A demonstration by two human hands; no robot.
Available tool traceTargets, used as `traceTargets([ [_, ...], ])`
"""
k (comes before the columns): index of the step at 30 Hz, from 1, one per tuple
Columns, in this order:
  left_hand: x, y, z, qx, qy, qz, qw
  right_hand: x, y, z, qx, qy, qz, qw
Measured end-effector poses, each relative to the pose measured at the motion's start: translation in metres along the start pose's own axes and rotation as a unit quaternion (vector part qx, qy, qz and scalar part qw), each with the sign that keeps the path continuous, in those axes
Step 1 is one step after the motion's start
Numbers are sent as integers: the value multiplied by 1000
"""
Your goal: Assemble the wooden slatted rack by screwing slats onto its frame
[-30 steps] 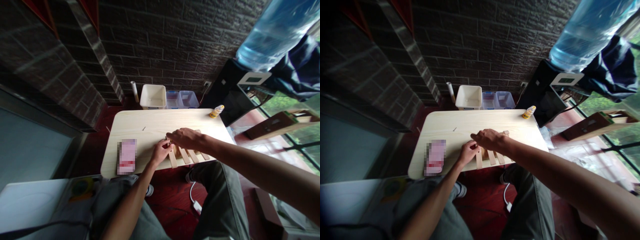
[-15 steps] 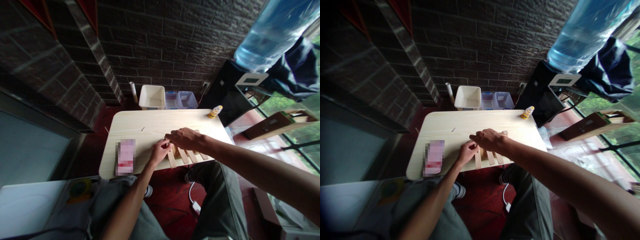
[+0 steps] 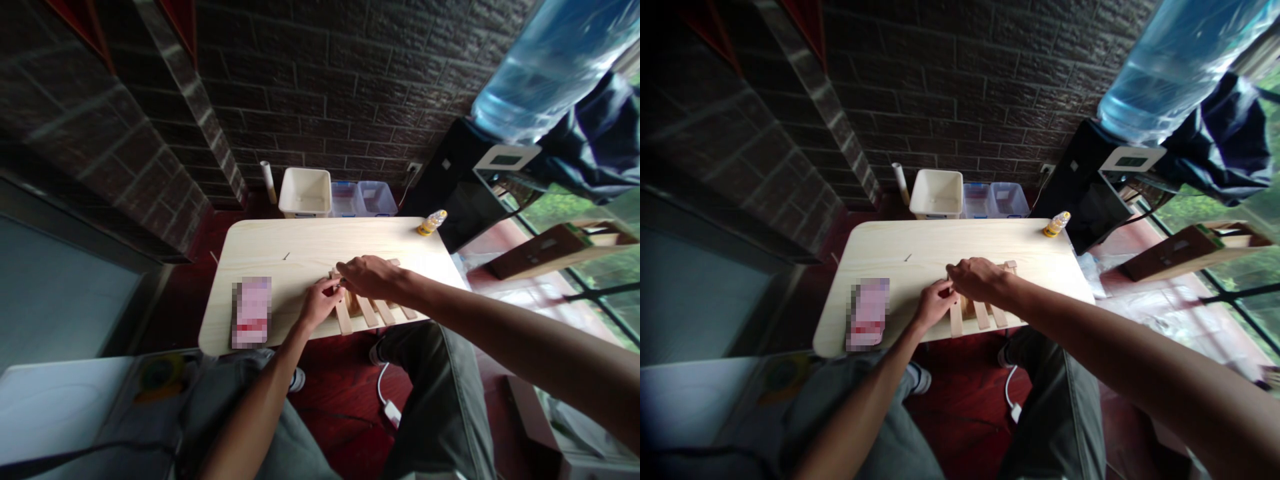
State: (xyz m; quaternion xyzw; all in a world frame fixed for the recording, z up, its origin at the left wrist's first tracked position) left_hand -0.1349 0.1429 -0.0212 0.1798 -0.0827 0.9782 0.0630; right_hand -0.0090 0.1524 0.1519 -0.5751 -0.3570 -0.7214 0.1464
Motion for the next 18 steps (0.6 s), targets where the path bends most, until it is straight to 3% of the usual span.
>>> traceTargets([
  [8, 0, -1, 5, -25, -4, 9, 1000, 8, -1, 2, 47, 5, -6, 999],
  [18, 2, -1, 4, -16, -6, 6, 1000, 0, -7, 3, 27, -8, -1, 1000],
])
Point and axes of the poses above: each hand's wrist, its own y-axis away from the middle knuckle, its own x-axis out of the back of the hand, z = x × y, the point moved 3 cm from there along -y, towards the middle knuckle, and after that the axes turned 1 degree about y, right-handed, at the moved point
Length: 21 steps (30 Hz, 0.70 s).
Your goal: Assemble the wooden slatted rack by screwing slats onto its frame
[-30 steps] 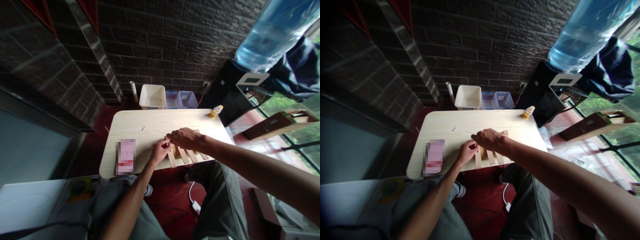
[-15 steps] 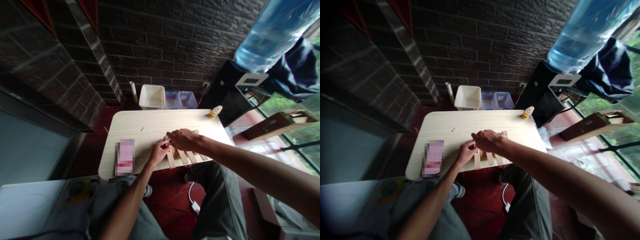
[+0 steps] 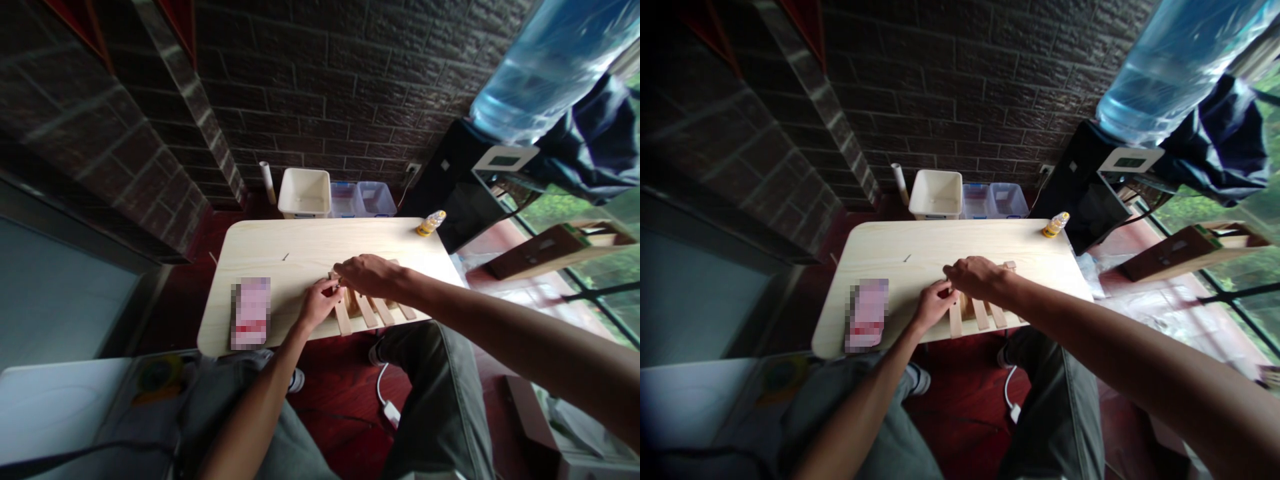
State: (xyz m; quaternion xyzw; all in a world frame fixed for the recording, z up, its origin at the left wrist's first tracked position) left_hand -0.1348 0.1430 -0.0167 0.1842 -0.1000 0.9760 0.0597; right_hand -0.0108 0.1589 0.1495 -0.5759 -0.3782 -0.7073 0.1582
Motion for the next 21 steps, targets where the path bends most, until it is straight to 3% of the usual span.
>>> traceTargets([
  [5, 0, 1, 0, 0, 7, 9, 1000, 5, 4, 1, -33, -13, 4, 999],
  [14, -1, 1, 0, -5, 14, -6, 1000, 11, 5, 1, 20, 0, 3, 1000],
  [21, 1, 2, 0, 8, -9, 8, 1000, 10, 5, 1, -12, -25, -9, 1000],
])
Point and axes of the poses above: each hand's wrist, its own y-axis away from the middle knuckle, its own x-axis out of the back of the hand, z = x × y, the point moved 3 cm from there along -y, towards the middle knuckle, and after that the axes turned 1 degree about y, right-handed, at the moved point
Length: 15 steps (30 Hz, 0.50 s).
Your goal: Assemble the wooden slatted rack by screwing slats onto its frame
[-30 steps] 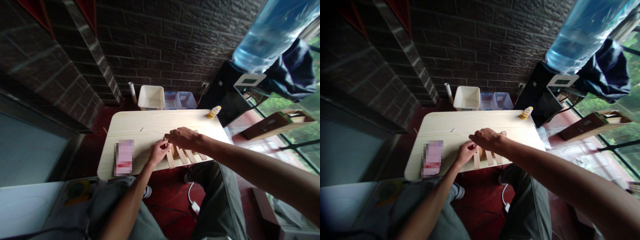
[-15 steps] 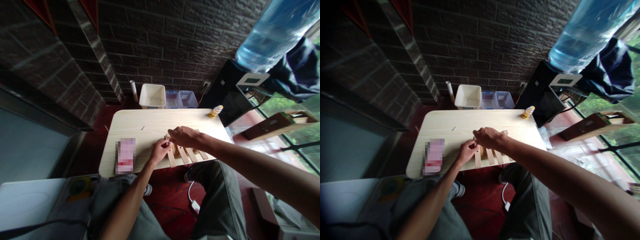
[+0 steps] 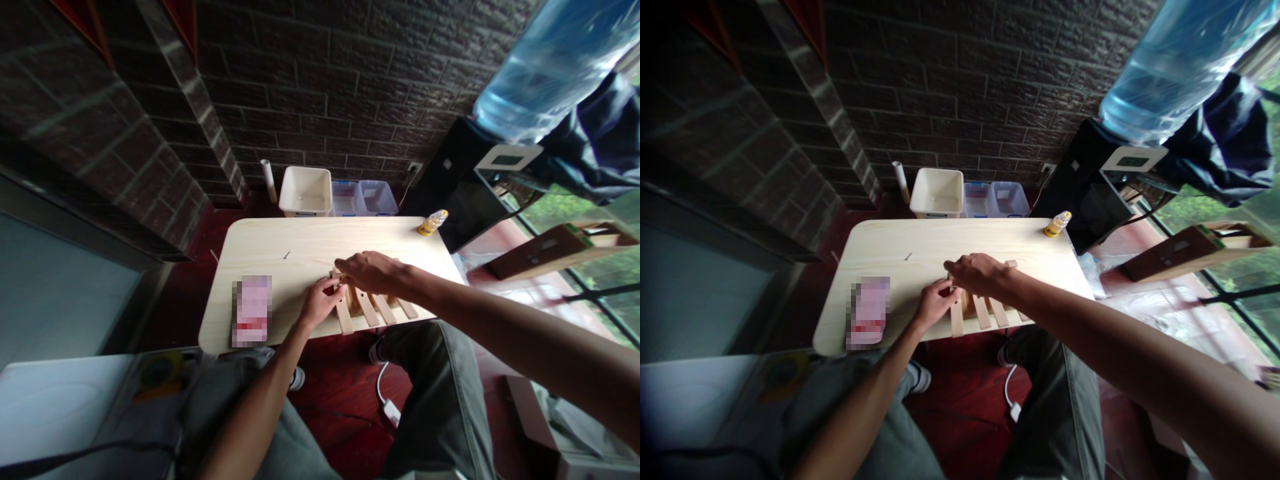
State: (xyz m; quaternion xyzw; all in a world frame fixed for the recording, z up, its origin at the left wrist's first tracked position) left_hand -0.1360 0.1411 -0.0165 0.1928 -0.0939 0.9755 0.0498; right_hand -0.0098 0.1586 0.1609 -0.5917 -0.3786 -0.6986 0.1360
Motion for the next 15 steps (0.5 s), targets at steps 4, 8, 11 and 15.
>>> traceTargets([
  [4, -1, 0, -1, 4, 4, 1, 1000, -2, -1, 0, -23, 2, 3, 1000],
  [8, -2, -1, -4, 2, 12, -2, 1000, -6, -1, -1, -38, 2, 3, 999],
  [11, -3, -2, -5, -3, 19, -11, 1000, -5, 1, -1, -19, 1, 6, 1000],
  [15, -3, -2, -3, -9, 22, -14, 1000, -2, 3, -2, 24, 17, 1, 1000],
])
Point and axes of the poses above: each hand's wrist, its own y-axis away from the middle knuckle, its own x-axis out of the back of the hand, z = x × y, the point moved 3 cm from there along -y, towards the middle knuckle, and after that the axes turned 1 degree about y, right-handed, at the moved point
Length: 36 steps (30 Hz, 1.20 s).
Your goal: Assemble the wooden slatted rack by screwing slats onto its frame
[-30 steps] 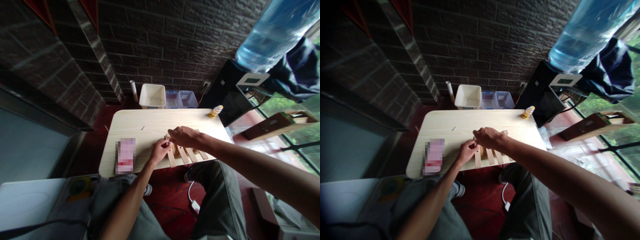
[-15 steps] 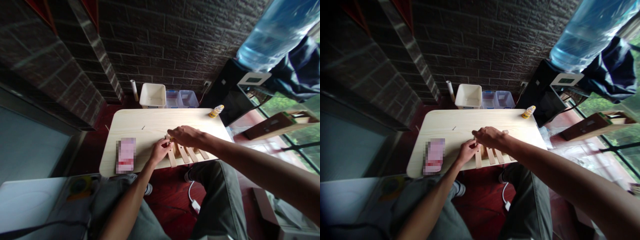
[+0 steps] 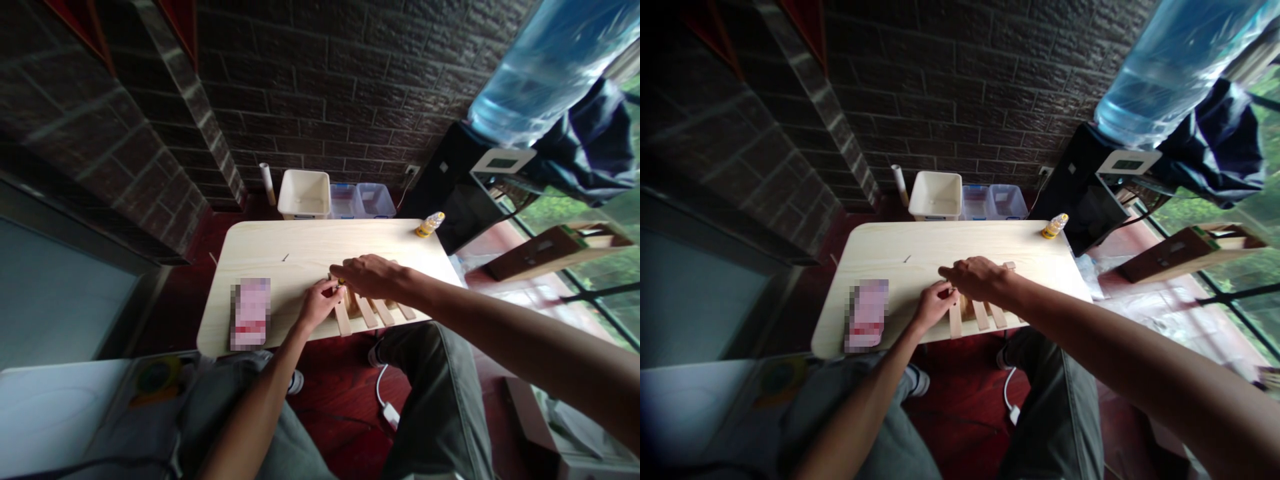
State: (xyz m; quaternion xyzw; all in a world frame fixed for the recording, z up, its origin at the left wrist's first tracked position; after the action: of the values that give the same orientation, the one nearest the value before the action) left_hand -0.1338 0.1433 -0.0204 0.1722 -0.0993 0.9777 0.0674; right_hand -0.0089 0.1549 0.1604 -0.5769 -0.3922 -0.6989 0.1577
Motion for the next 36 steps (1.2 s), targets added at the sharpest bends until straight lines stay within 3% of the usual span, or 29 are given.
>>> traceTargets([
  [15, 2, 1, 0, 5, -3, 10, 1000, -4, -5, 2, -44, -16, -3, 999],
  [25, 0, 0, 0, -10, -3, 7, 1000, 0, 3, -3, 9, 7, 1, 1000],
  [36, 3, 1, 6, 1, 0, 14, 1000, 0, 1, 5, -68, -31, -14, 997],
])
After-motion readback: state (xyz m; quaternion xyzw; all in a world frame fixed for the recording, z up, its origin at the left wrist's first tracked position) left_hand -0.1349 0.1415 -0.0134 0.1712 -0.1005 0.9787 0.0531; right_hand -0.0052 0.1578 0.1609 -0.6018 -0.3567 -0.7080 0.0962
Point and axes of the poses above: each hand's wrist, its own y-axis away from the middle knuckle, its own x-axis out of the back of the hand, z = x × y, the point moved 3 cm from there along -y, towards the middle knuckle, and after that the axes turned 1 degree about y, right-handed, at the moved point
